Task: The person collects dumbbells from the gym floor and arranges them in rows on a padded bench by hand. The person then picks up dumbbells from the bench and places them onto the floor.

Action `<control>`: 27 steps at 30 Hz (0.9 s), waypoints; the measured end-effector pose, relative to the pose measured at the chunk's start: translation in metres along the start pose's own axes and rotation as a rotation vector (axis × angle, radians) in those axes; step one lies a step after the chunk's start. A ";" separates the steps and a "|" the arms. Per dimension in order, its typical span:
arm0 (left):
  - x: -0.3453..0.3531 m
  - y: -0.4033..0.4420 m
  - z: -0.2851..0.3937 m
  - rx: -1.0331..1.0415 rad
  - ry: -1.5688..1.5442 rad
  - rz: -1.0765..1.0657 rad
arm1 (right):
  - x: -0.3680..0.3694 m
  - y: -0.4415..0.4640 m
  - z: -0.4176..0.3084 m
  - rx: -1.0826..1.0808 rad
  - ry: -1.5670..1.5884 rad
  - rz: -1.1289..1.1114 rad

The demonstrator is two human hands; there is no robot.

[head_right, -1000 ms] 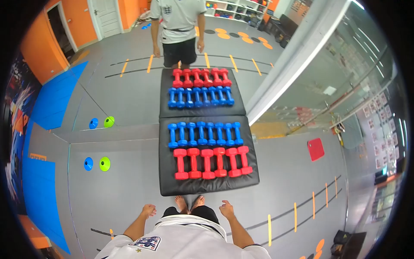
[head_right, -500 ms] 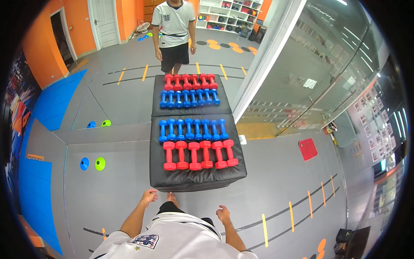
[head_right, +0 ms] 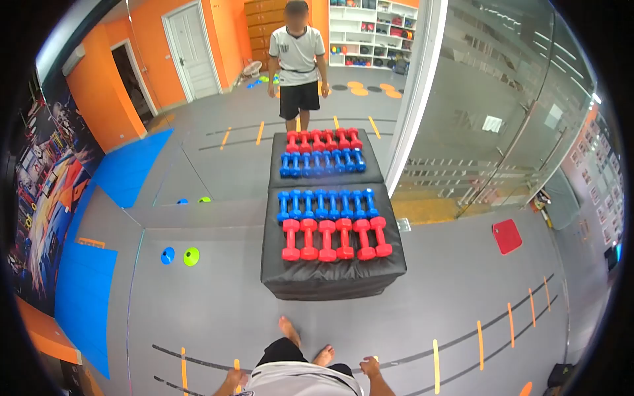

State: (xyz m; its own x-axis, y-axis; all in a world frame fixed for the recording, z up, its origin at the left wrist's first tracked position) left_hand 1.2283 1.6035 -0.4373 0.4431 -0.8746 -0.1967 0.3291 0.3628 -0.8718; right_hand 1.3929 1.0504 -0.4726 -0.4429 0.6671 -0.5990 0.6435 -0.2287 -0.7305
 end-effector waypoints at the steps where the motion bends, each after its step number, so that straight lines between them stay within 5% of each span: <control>1: -0.017 0.016 -0.034 -0.252 -0.139 -0.009 | -0.001 -0.008 -0.007 0.007 0.013 -0.024; 6: -0.045 0.009 -0.044 -0.286 -0.095 0.065 | 0.010 -0.019 -0.045 -0.074 0.142 -0.097; 10: -0.029 0.039 0.018 0.110 -0.190 -0.066 | 0.013 -0.031 -0.089 -0.123 0.260 -0.101; 17: 0.002 -0.003 0.155 0.392 -0.207 -0.196 | 0.033 -0.054 -0.136 -0.151 0.176 -0.141; 21: -0.013 -0.011 0.144 0.349 -0.213 -0.184 | 0.043 -0.066 -0.153 -0.204 0.135 -0.155; 27: -0.075 0.027 0.022 0.211 -0.234 0.093 | 0.048 -0.081 -0.160 -0.189 0.104 -0.159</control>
State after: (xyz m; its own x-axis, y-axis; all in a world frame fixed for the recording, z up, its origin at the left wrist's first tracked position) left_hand 1.2227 1.6859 -0.4363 0.6510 -0.7457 -0.1416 0.4327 0.5179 -0.7380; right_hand 1.4192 1.2150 -0.3896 -0.4876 0.7558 -0.4370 0.6804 0.0154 -0.7326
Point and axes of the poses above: each hand's wrist, its own y-axis towards the middle knuckle, its own x-axis out of the palm, z = x × y, the point moved 3 cm from there along y, towards the middle knuckle, and after that the axes turned 15 degrees about -y, right-handed, at the moved point
